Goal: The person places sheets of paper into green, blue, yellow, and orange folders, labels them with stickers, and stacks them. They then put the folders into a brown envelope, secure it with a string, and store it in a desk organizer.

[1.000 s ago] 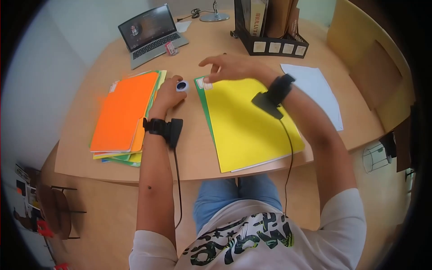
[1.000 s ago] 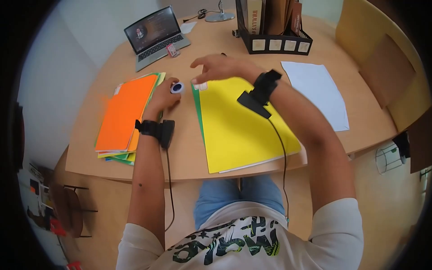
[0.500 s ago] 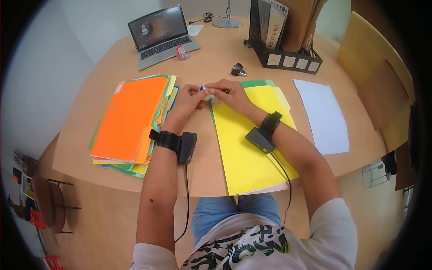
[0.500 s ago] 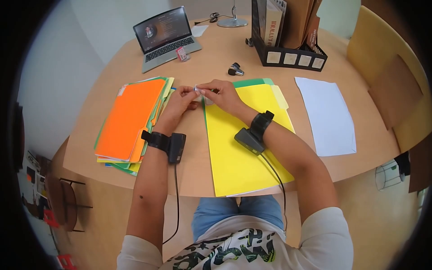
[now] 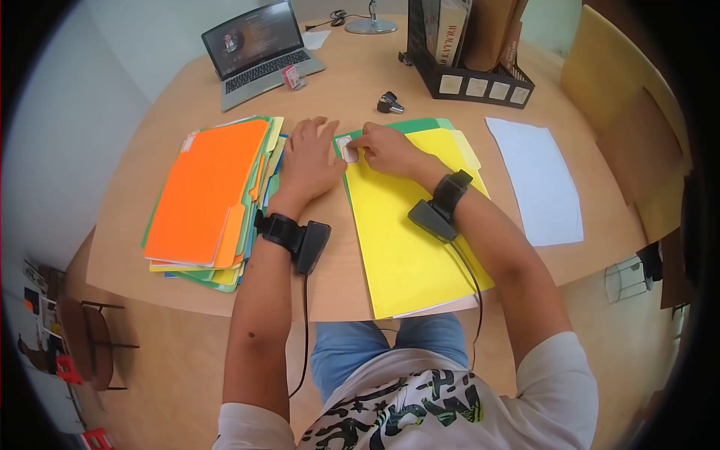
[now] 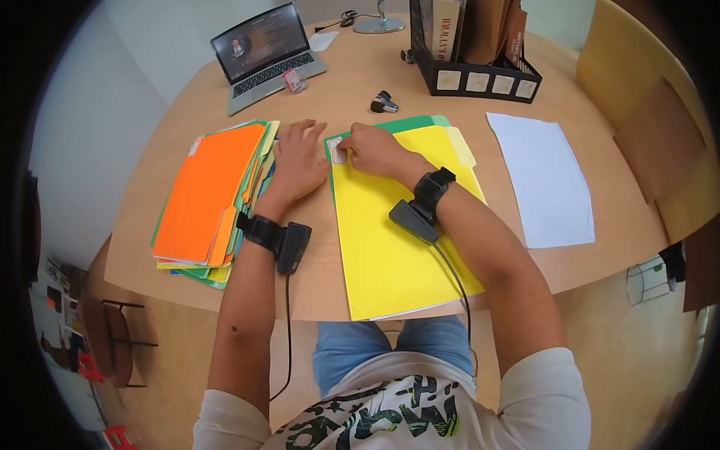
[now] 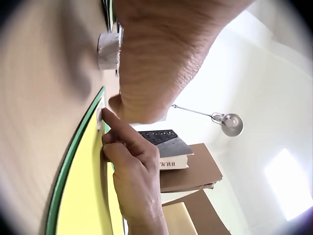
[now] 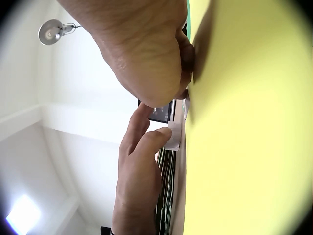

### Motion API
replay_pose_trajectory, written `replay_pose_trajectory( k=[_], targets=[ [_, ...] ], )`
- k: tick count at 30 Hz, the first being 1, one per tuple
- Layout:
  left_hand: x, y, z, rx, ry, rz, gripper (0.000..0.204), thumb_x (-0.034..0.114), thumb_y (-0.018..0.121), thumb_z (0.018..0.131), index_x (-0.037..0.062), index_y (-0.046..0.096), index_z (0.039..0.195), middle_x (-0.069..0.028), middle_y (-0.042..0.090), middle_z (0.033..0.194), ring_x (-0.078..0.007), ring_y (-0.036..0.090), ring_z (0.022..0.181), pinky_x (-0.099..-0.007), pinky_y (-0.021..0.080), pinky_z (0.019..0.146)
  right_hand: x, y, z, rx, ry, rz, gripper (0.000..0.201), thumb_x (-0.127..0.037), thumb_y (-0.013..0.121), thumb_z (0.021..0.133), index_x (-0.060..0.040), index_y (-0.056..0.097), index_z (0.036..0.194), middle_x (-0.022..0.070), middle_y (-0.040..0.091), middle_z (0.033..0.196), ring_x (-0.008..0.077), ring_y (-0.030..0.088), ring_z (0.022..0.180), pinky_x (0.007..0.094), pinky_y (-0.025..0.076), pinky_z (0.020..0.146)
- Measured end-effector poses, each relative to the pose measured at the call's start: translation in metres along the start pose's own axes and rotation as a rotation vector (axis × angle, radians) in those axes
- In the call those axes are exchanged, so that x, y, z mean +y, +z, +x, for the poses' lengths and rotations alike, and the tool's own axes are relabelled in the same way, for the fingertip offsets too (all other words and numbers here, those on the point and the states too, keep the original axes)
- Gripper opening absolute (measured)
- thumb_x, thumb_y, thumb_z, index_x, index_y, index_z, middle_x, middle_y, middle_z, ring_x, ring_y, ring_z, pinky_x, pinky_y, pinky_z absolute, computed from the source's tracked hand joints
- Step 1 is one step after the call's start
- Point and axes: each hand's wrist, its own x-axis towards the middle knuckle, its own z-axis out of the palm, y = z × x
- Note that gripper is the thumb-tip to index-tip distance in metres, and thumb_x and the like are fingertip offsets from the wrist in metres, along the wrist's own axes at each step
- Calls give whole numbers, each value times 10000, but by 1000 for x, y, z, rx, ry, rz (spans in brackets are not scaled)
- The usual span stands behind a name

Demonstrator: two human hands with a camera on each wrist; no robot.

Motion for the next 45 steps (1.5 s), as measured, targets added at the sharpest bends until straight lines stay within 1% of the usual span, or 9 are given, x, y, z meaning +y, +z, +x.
replay_pose_trajectory(
  k=[7, 15, 22, 27, 30, 34, 38, 41, 45],
  targets=[
    [18, -10, -2, -381, -54, 106, 936, 711, 635, 635, 77, 480, 1305, -150, 408, 1372, -369, 248, 1344, -509, 155, 1089, 11, -11, -4, -120, -105, 138, 394, 45, 502, 775, -133, 677, 1080, 127, 516, 879, 275, 539, 866, 363, 441, 793],
    [14, -6, 8, -401, -117, 53, 1009, 737, 694, 521, 85, 499, 1266, -135, 432, 1335, -332, 247, 1349, -509, 140, 1096, 28, -37, -12, -66, 146, -206, 471, -390, 709, 734, -73, 636, 1075, 140, 544, 1041, 300, 529, 981, 373, 427, 857],
    [22, -13, 11, -365, -108, 9, 1015, 676, 768, 482, 81, 459, 1244, -152, 430, 1296, -333, 257, 1343, -511, 162, 1087, 32, -61, -13, -211, 322, -153, 571, -494, 743, 677, -33, 593, 980, 157, 598, 951, 285, 563, 955, 343, 440, 811],
    [30, -18, 5, -243, -56, 30, 960, 564, 799, 555, 61, 413, 1275, -176, 468, 1249, -355, 337, 1294, -492, 226, 1068, 53, -63, -17, -123, 176, 106, 441, -362, 676, 774, 30, 602, 962, 178, 619, 967, 286, 580, 942, 351, 443, 799],
    [26, -6, 1, -64, -145, -167, 750, 415, 755, 703, 33, 429, 1261, -165, 522, 1176, -332, 447, 1208, -427, 334, 1016, 54, -77, -24, 24, 139, 249, 328, -256, 644, 818, 61, 617, 897, 133, 628, 862, 213, 582, 825, 313, 450, 727],
    [43, -31, 8, -409, -516, -1005, 305, 163, 555, 889, 27, 515, 1160, -64, 593, 983, -156, 570, 939, -312, 460, 818, 49, -99, -21, 163, 289, 470, 267, -210, 625, 848, 53, 632, 891, 39, 603, 755, 133, 548, 680, 268, 439, 635],
    [52, -70, 22, -249, -753, -1006, 125, 116, 507, 898, 79, 569, 999, -24, 590, 896, -122, 572, 848, -288, 464, 739, 37, -110, -16, 325, 220, 466, 311, -247, 634, 848, 41, 639, 964, 81, 620, 778, 149, 564, 721, 278, 454, 675],
    [-14, -112, 42, 14, -639, -913, 149, 72, 508, 882, 36, 595, 998, -46, 609, 879, -146, 602, 758, -297, 498, 687, 32, -113, -11, 637, 75, 254, 328, -263, 644, 835, 17, 641, 1006, 116, 633, 796, 166, 587, 749, 289, 467, 702],
    [-104, -214, 24, 220, -737, -704, 276, 103, 532, 900, -21, 593, 1139, -122, 651, 960, -187, 643, 780, -310, 535, 686, 25, -125, -19, 510, 140, 342, 354, -267, 642, 826, -2, 636, 1059, 136, 637, 843, 188, 601, 793, 308, 477, 728]
  ],
)
